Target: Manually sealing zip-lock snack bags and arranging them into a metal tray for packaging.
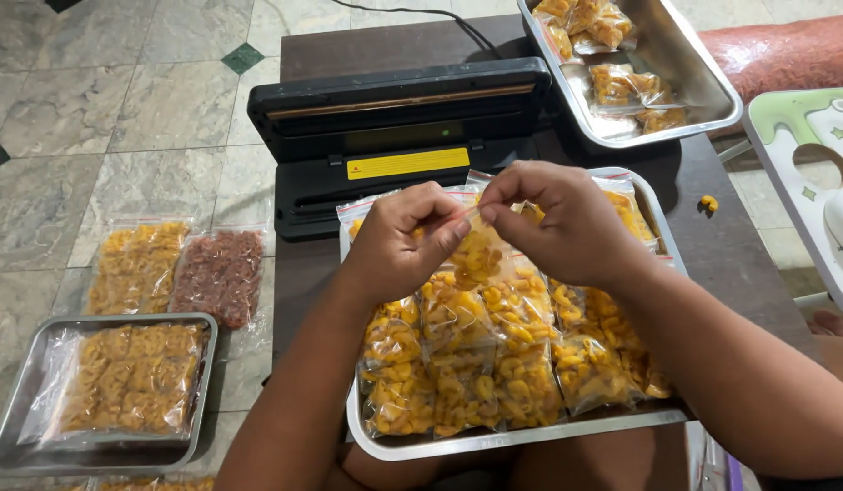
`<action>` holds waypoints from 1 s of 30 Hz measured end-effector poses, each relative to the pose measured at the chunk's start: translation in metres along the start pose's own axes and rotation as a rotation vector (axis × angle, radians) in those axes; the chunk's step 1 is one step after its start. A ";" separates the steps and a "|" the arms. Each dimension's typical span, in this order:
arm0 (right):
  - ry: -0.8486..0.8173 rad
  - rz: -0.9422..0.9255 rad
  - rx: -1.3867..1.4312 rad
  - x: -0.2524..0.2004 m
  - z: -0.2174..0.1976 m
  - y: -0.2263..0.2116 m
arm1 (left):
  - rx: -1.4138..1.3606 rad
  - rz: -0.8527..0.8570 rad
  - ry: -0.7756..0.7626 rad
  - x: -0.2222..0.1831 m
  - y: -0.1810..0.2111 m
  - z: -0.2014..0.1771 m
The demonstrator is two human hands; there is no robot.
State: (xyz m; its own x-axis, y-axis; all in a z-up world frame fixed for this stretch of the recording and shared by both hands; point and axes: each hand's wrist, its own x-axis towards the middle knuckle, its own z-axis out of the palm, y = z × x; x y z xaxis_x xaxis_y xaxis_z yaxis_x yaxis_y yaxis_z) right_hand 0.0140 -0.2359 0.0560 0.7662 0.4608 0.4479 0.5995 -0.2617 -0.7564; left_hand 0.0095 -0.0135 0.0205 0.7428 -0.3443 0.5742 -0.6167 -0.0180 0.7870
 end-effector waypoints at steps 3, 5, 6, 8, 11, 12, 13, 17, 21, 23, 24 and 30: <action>-0.019 -0.027 -0.071 -0.002 0.010 -0.001 | -0.012 -0.014 0.008 -0.001 0.005 0.002; -0.002 -0.027 -0.050 -0.002 0.011 -0.005 | 0.000 -0.006 0.007 0.000 0.006 0.001; 0.015 -0.023 -0.026 -0.002 0.012 -0.008 | 0.011 -0.002 0.005 0.000 0.006 0.000; 0.047 -0.037 -0.037 -0.002 0.008 -0.007 | 0.013 -0.002 0.012 -0.001 0.003 0.001; 0.115 -0.029 -0.079 -0.004 -0.001 -0.009 | 0.010 0.005 0.048 -0.002 0.001 0.000; 0.152 -0.007 -0.110 -0.005 -0.005 -0.011 | 0.005 0.011 0.075 -0.002 0.001 -0.002; 0.150 -0.012 -0.111 -0.006 -0.006 -0.011 | 0.008 0.015 0.078 -0.004 0.000 -0.002; 0.209 0.074 0.079 -0.002 -0.006 -0.016 | -0.055 0.035 0.161 -0.003 -0.016 -0.004; 0.331 0.227 0.492 -0.006 0.008 -0.031 | -0.346 0.040 0.143 -0.004 -0.019 -0.009; 0.348 0.228 0.590 -0.003 0.010 -0.027 | -0.410 -0.040 0.058 -0.006 -0.014 -0.010; 0.364 0.243 0.691 -0.003 0.012 -0.024 | -0.479 -0.133 -0.026 -0.009 -0.012 -0.010; 0.243 0.263 0.920 -0.005 0.007 0.003 | -0.547 -0.226 0.003 -0.010 -0.024 -0.008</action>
State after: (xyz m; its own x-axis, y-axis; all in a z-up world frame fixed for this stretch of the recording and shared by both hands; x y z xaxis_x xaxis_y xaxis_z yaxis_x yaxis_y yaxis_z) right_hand 0.0105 -0.2327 0.0479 0.9376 0.2689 0.2203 0.0685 0.4786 -0.8754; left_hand 0.0192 -0.0018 -0.0023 0.8414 -0.3859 0.3784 -0.2192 0.3963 0.8916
